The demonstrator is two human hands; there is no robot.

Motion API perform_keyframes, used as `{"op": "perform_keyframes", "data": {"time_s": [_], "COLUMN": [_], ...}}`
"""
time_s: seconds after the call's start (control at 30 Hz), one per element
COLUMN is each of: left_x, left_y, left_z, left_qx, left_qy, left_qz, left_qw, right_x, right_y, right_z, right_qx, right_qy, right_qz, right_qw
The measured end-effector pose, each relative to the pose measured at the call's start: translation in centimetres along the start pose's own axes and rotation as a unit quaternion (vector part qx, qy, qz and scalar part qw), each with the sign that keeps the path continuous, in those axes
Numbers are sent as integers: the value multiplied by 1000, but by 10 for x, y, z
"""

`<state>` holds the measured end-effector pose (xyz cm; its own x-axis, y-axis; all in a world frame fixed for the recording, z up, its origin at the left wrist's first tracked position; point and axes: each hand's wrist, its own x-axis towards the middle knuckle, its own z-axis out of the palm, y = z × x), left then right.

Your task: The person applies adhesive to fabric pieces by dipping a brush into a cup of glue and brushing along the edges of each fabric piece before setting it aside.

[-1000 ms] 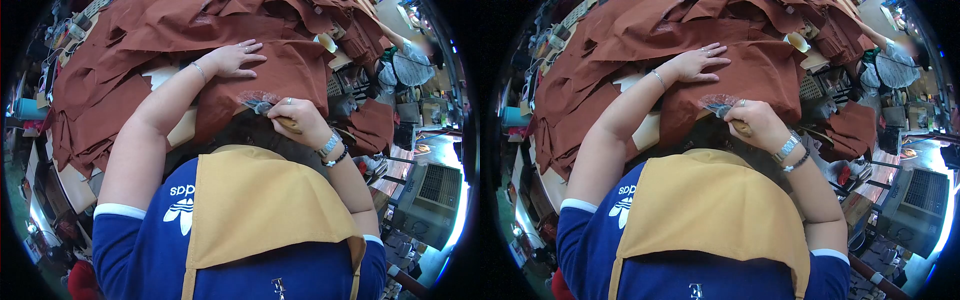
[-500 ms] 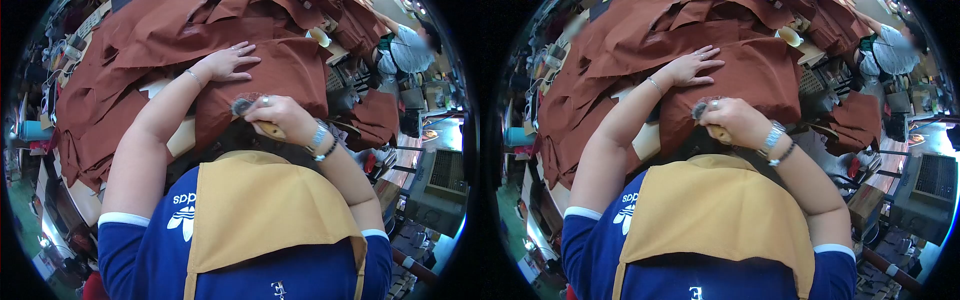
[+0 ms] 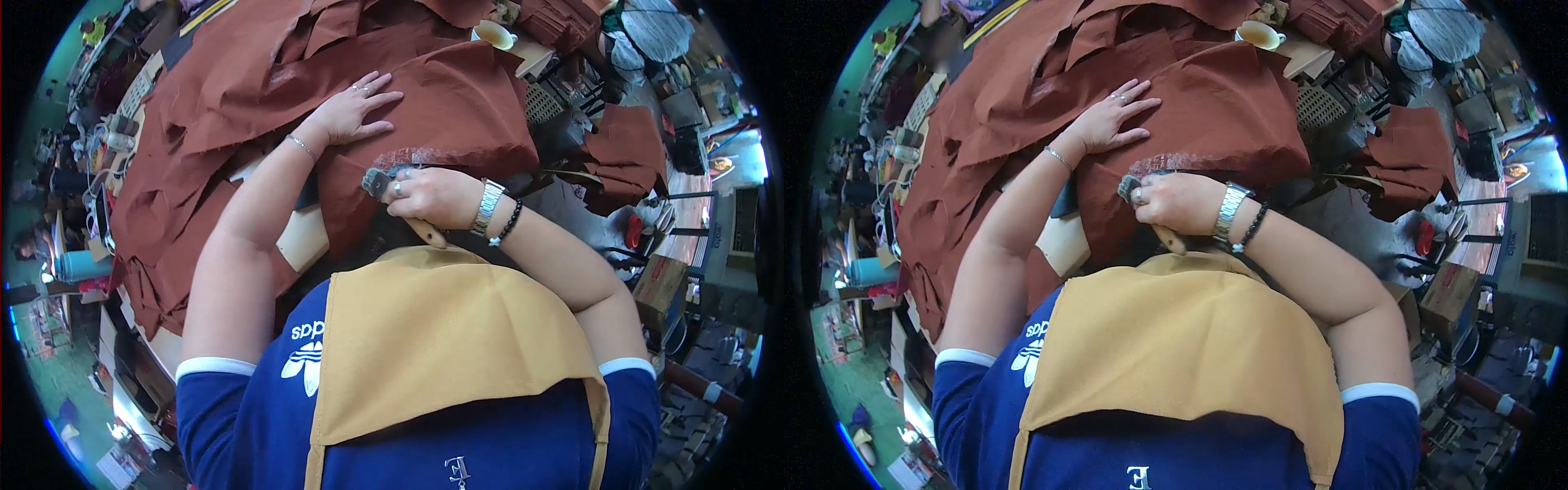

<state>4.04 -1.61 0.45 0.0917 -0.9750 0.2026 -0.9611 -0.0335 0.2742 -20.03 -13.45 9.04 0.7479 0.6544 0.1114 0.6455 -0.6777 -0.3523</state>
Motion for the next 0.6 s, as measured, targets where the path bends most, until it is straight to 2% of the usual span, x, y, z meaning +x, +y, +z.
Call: {"op": "perform_keyframes", "data": {"time_s": [0.07,0.13,0.2,0.23,0.3,0.4,0.47,0.53,0.57,0.6], "left_x": [-1,-3,-4,-8,-6,-4,2,15,21,26], "left_y": [0,5,15,21,30,35,40,42,40,45], "left_z": [-2,-6,-10,-9,-11,-15,-24,-39,-39,-44], "left_qx": [-3,10,33,41,7,-48,-82,-113,-191,-384], "left_qy": [22,41,62,88,90,59,5,-64,-99,-78], "left_qz": [7,-4,-44,-80,-179,-251,-281,-308,-320,-291], "left_qw": [1000,999,997,992,980,965,956,943,923,873], "right_x": [-19,-44,-72,-85,-111,-153,-184,-207,-218,-226], "right_y": [8,4,0,-6,-22,-40,-51,-66,-74,-81], "right_z": [5,-13,-31,-37,-45,-39,-24,-16,-10,-6], "right_qx": [-39,-69,-5,37,130,71,78,63,71,79], "right_qy": [-7,-37,85,161,304,458,506,524,531,539], "right_qz": [-15,28,58,111,204,319,397,436,462,486], "right_qw": [999,997,995,980,922,826,762,729,707,683]}}
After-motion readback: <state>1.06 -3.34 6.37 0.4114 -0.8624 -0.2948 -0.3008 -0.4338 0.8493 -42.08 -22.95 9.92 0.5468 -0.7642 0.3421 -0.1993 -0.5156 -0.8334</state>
